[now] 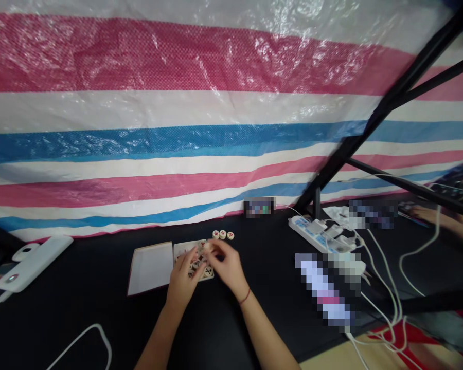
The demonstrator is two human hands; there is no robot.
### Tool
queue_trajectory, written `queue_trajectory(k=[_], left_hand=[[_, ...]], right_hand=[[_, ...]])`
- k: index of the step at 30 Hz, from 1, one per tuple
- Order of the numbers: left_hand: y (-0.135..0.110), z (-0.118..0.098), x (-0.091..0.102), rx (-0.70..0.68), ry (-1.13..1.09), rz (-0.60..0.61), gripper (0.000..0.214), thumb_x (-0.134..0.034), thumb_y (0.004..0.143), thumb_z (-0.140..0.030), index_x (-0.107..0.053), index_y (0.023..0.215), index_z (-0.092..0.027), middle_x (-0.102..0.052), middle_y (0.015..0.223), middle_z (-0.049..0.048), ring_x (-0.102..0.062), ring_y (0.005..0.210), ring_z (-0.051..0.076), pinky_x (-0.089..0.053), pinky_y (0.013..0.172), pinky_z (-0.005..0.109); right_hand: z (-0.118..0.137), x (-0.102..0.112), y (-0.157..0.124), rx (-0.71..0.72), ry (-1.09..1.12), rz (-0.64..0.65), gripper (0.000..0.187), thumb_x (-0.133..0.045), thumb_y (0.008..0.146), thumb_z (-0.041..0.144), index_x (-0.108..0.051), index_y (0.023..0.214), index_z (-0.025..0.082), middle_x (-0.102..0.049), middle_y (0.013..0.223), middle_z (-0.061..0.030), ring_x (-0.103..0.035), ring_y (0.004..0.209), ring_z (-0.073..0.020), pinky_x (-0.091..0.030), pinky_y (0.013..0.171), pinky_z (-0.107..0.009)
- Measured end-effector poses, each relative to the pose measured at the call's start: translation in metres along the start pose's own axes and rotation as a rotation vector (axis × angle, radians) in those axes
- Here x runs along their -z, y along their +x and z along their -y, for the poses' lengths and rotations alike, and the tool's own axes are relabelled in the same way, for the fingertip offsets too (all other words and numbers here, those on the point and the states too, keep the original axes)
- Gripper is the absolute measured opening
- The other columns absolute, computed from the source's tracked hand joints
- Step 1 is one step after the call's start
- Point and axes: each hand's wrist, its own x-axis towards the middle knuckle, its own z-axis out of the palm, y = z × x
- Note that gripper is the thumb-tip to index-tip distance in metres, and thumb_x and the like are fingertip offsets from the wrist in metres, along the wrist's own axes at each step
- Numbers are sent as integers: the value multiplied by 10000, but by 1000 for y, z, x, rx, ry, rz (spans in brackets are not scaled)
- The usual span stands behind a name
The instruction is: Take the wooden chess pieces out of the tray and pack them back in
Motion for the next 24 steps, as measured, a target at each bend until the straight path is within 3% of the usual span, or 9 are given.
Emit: queue_trajectory(k=[2, 3, 6, 9, 17, 24], left_hand=[[1, -2, 0, -27, -7, -19, 377, -537, 870, -382, -553, 1217, -233, -675, 964, 59, -649, 887, 194, -514, 863, 344], [1, -2, 1, -38, -10, -23, 367, -528, 878, -382, -555, 1211, -233, -674, 950, 57, -649, 874, 188, -516, 855, 339], [2, -3, 3, -64, -19, -25, 318, -494, 896, -364, -579, 1172, -228, -672, 919, 55, -649, 863, 181, -518, 850, 331], [3, -2, 5, -56, -28, -29, 304, -484, 896, -362, -592, 1140, -218, -671, 896, 55, -650, 851, 179, -523, 836, 325], [4, 1, 6, -66, -26, -31, 281, -478, 899, -312, -589, 1134, -205, -681, 879, 46, -653, 816, 162, -528, 790, 292], [5, 3, 7, -78, 8, -38, 268, -489, 895, -295, -600, 1118, -197, -687, 885, 48, -656, 800, 157, -531, 779, 279]], right_hand=[[-26, 15, 13, -41, -101, -248, 292, -540, 838, 337, -646, 1049, 167, -668, 1004, -105, -637, 840, -187, -534, 726, -296], [-39, 23, 19, -54, -189, -309, 302, -534, 832, 334, -646, 1052, 159, -661, 1023, -120, -631, 860, -200, -530, 751, -319], [-70, 39, 33, -48, -420, -264, 317, -527, 818, 319, -630, 1069, 155, -673, 993, -117, -618, 908, -235, -494, 827, -377], [-84, 40, 36, -28, -559, -174, 251, -497, 830, 295, -626, 1009, 175, -683, 916, -82, -617, 881, -233, -472, 805, -353], [-89, 38, 33, 53, -632, -130, 163, -495, 835, 254, -617, 924, 193, -671, 856, -55, -598, 835, -207, -432, 771, -296], [-88, 36, 33, 9, -690, -135, 149, -514, 843, 252, -615, 941, 203, -673, 864, -47, -581, 892, -210, -395, 797, -295]])
